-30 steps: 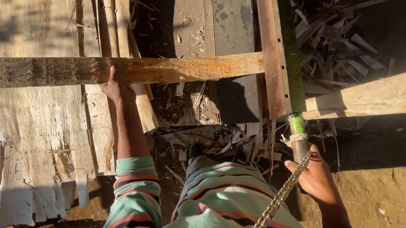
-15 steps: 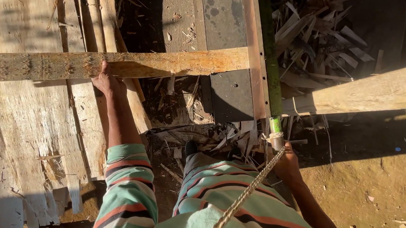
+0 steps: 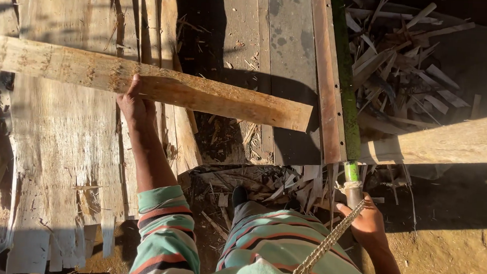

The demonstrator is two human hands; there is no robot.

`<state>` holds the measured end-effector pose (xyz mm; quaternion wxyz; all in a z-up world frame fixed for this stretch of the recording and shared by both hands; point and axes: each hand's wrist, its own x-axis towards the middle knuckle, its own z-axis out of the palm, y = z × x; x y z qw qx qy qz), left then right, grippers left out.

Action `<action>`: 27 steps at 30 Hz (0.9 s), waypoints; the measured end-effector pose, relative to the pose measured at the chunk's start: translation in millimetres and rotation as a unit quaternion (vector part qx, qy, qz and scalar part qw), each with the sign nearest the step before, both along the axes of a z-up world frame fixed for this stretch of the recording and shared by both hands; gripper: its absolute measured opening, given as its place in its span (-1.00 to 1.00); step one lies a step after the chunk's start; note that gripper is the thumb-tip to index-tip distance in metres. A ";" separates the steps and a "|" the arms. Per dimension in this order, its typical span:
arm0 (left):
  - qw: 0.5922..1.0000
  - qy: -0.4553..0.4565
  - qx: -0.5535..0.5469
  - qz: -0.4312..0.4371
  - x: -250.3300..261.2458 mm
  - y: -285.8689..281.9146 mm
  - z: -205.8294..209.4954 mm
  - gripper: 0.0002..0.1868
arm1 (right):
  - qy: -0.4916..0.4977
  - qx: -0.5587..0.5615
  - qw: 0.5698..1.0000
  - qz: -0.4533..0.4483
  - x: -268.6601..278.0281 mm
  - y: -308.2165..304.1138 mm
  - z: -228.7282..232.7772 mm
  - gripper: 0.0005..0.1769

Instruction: The person is trimming thin wooden planks using a stationary cutting blade in a workshop setting.

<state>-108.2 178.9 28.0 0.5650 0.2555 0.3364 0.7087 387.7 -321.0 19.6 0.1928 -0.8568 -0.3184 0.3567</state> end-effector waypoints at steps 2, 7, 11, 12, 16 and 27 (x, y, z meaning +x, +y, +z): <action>0.999 -0.007 -0.018 -0.035 23.4 -12.7 58.7 -0.91 | 0.034 0.023 0.999 -0.020 -10.7 8.1 37.5 -0.44; 0.993 -0.010 -0.013 -0.114 67.4 -9.8 74.8 -0.62 | 0.187 0.080 0.975 -0.092 21.0 -30.3 17.5 -0.36; 0.985 0.011 0.019 -0.174 105.5 -27.5 65.6 -0.58 | 0.460 0.226 0.844 -0.158 18.9 -51.1 -65.7 -0.19; 0.981 0.006 -0.036 -0.189 120.5 -40.6 74.8 -0.53 | 0.437 0.171 0.859 -0.204 19.6 -53.9 -104.9 -0.16; 0.977 -0.006 -0.041 -0.209 140.4 -49.7 24.4 -0.55 | 0.412 0.073 0.905 -0.078 -6.8 -43.6 -221.8 -0.11; 0.961 0.049 -0.003 -0.273 147.1 -20.5 95.4 -0.42 | 0.774 0.135 0.617 -0.039 -4.8 -9.8 -390.5 -0.30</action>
